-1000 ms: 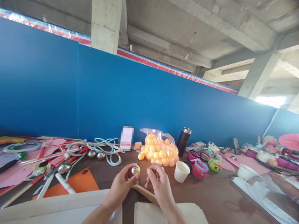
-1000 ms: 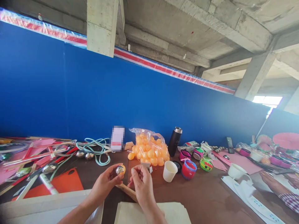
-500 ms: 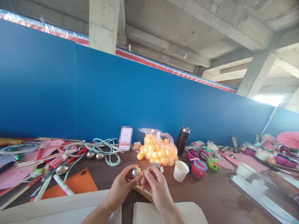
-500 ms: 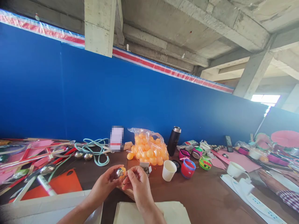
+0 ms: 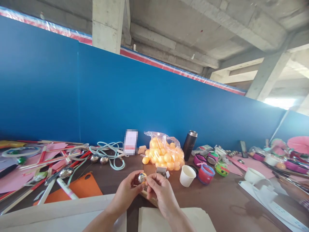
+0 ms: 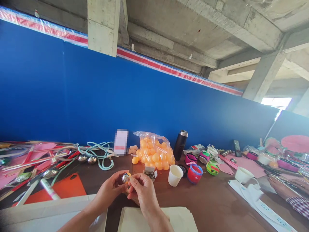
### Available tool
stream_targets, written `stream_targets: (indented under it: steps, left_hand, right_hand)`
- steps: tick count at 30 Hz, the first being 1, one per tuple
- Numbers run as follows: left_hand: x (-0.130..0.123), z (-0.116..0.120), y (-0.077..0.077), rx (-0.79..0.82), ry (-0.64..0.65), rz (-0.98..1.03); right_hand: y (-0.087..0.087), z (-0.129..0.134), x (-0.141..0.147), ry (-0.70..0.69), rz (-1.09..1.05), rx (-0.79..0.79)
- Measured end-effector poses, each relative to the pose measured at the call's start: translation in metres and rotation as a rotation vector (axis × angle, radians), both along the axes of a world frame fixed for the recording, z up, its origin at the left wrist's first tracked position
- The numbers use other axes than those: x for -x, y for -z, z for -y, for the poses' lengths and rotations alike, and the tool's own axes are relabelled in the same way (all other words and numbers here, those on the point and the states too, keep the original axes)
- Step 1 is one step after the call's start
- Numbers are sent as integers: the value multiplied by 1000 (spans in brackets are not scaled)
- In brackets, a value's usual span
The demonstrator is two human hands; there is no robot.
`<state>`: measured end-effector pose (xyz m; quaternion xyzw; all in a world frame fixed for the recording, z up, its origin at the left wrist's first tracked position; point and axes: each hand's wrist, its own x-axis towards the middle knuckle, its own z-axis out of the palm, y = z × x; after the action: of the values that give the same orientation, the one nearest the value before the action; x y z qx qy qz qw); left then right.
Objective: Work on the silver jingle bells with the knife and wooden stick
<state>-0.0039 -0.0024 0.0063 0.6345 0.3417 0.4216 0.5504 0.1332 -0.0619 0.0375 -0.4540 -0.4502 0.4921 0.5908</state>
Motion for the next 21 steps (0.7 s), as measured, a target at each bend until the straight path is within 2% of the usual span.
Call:
stream_targets:
  steps: [14, 21]
  left_hand:
    - [-1, 1, -1, 22, 36, 23]
    - [0, 3, -3, -22, -16, -58]
  right_hand:
    - [5, -2, -2, -20, -81, 62]
    - [6, -2, -4, -36, -107, 98]
